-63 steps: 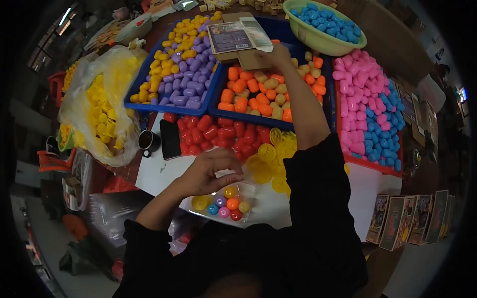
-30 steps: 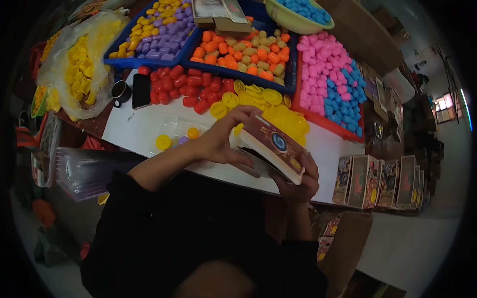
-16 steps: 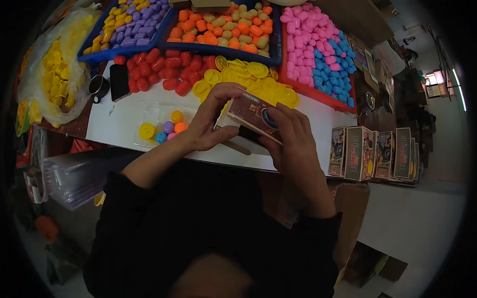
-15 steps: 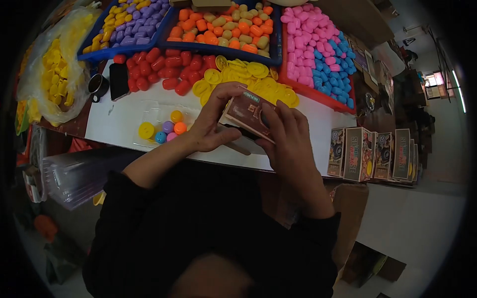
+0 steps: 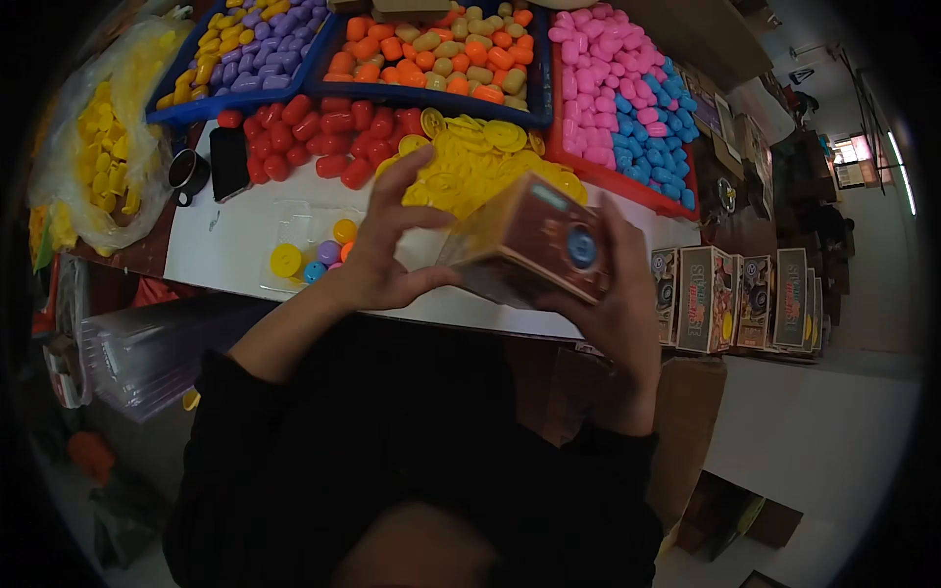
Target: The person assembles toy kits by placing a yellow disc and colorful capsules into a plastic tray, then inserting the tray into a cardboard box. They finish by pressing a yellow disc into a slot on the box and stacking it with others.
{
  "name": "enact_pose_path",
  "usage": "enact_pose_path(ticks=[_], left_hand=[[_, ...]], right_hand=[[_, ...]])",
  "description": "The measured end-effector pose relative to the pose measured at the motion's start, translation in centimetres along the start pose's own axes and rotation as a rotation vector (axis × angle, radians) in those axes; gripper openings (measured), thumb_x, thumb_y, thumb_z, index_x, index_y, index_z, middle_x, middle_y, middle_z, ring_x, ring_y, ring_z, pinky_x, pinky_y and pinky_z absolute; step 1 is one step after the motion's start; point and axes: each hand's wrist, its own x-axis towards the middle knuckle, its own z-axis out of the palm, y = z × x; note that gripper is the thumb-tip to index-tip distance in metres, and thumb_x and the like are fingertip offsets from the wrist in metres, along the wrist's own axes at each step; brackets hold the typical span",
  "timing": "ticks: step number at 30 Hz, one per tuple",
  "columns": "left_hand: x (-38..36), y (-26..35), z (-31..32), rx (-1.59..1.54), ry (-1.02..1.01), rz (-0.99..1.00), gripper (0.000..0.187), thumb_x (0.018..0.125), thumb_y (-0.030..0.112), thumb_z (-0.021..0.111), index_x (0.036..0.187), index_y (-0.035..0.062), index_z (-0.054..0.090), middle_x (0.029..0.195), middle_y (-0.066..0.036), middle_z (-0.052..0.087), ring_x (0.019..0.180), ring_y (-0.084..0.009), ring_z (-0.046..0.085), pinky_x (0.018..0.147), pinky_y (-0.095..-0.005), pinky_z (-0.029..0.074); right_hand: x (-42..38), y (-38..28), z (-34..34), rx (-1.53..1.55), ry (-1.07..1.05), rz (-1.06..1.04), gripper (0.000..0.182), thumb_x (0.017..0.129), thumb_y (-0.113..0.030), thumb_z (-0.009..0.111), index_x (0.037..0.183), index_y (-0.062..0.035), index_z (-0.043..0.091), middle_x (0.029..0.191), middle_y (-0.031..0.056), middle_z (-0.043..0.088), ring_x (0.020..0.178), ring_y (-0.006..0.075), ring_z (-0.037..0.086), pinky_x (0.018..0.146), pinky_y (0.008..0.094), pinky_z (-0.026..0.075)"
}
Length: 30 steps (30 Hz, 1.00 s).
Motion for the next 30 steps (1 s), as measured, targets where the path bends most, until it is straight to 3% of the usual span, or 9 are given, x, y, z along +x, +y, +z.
enact_pose_path(ticks=[3,5,10,14,16,18,21,25,30], left_hand=[[-0.8,0.6,-0.7,-0.255,0.275,-0.441,0.058,0.069,0.01,0.076,0.122,0.0087,0.051,0.137,-0.016,0.036,0.129,-0.0304,0.032,0.103,-0.0432,0.03],[-1.6,1.0,0.0,-0.393,0.118,-0.526,0.059,0.072,0.008,0.073,0.125,0.0056,0.046,0.135,-0.016,0.039,0.126,-0.0279,0.037,0.102,-0.0404,0.032],[-1.9,-0.4,0.9,-0.229,-0.35,-0.519,0.043,0.065,-0.012,0.059,0.105,0.0028,0.061,0.105,-0.01,0.063,0.105,-0.0263,0.057,0.088,-0.0321,0.045],[-2.4,-0.2,2.1,0.108,-0.551,-0.009,0.028,0.06,0.0,0.063,0.087,0.0077,0.067,0.094,-0.007,0.066,0.094,-0.0222,0.062,0.083,-0.0342,0.048],[-2.7,0.3,3.0,0.178,-0.598,0.056,0.024,0.064,0.005,0.061,0.087,0.0086,0.067,0.096,-0.005,0.065,0.095,-0.0217,0.061,0.086,-0.0338,0.047],[-3.3,1.2,4.4,0.25,-0.642,0.108,0.02,0.068,0.01,0.06,0.086,0.0096,0.067,0.097,-0.004,0.065,0.097,-0.0212,0.06,0.088,-0.0335,0.046],[-4.2,2.1,5.3,0.374,-1.007,0.025,0.024,0.072,0.014,0.055,0.093,0.0104,0.065,0.111,-0.004,0.059,0.11,-0.021,0.053,0.096,-0.0359,0.04],[-1.9,2.7,-0.2,0.504,-0.882,-0.096,0.078,0.068,0.021,0.072,0.136,0.0195,0.034,0.144,-0.011,0.025,0.133,-0.0297,0.025,0.103,-0.0581,0.025],[-2.4,-0.2,-8.8,0.865,-1.016,-0.618,0.122,0.048,0.025,0.086,0.144,0.0226,0.012,0.147,-0.013,0.013,0.135,-0.0348,0.017,0.101,-0.0676,0.018]], right_hand=[[-4.5,4.5,-2.8,0.712,0.334,0.216,0.101,0.055,-0.03,0.086,0.134,-0.0002,0.03,0.126,0.0134,0.047,0.117,0.0256,0.048,0.093,0.0387,0.045],[-10.7,13.1,-3.2,0.973,0.327,0.406,0.094,0.06,-0.02,0.085,0.133,0.0001,0.03,0.123,0.0134,0.049,0.111,0.0223,0.053,0.079,0.0319,0.052],[-12.5,10.0,-0.2,0.672,0.299,0.791,0.076,0.069,-0.002,0.071,0.133,0.0023,0.031,0.126,0.0117,0.047,0.113,0.0216,0.049,0.089,0.0323,0.044],[-14.6,8.4,-0.2,0.6,0.435,0.557,0.071,0.071,0.004,0.065,0.135,-0.0011,0.035,0.124,0.0105,0.043,0.106,0.0193,0.046,0.089,0.0313,0.041],[-14.0,4.9,-0.1,0.024,0.31,0.533,0.077,0.068,-0.002,0.07,0.136,-0.0015,0.034,0.117,0.0123,0.046,0.102,0.0213,0.047,0.087,0.0326,0.042],[-11.4,1.0,2.1,-0.243,-0.066,0.102,0.079,0.064,-0.011,0.074,0.133,0.001,0.038,0.11,0.0144,0.046,0.092,0.0242,0.049,0.079,0.0334,0.044],[-11.0,1.5,9.8,-0.24,-0.253,0.035,0.074,0.065,-0.019,0.074,0.128,0.0028,0.042,0.105,0.0172,0.047,0.087,0.0276,0.05,0.071,0.0342,0.045],[-9.7,1.9,12.5,-0.249,-0.007,0.151,0.046,0.078,-0.015,0.062,0.118,0.0036,0.049,0.087,0.0178,0.052,0.075,0.0321,0.055,0.063,0.0386,0.046],[-6.8,-0.7,12.6,0.242,0.059,0.188,0.019,0.085,-0.009,0.05,0.097,0.0054,0.054,0.074,0.0182,0.055,0.062,0.032,0.056,0.056,0.0394,0.044]])
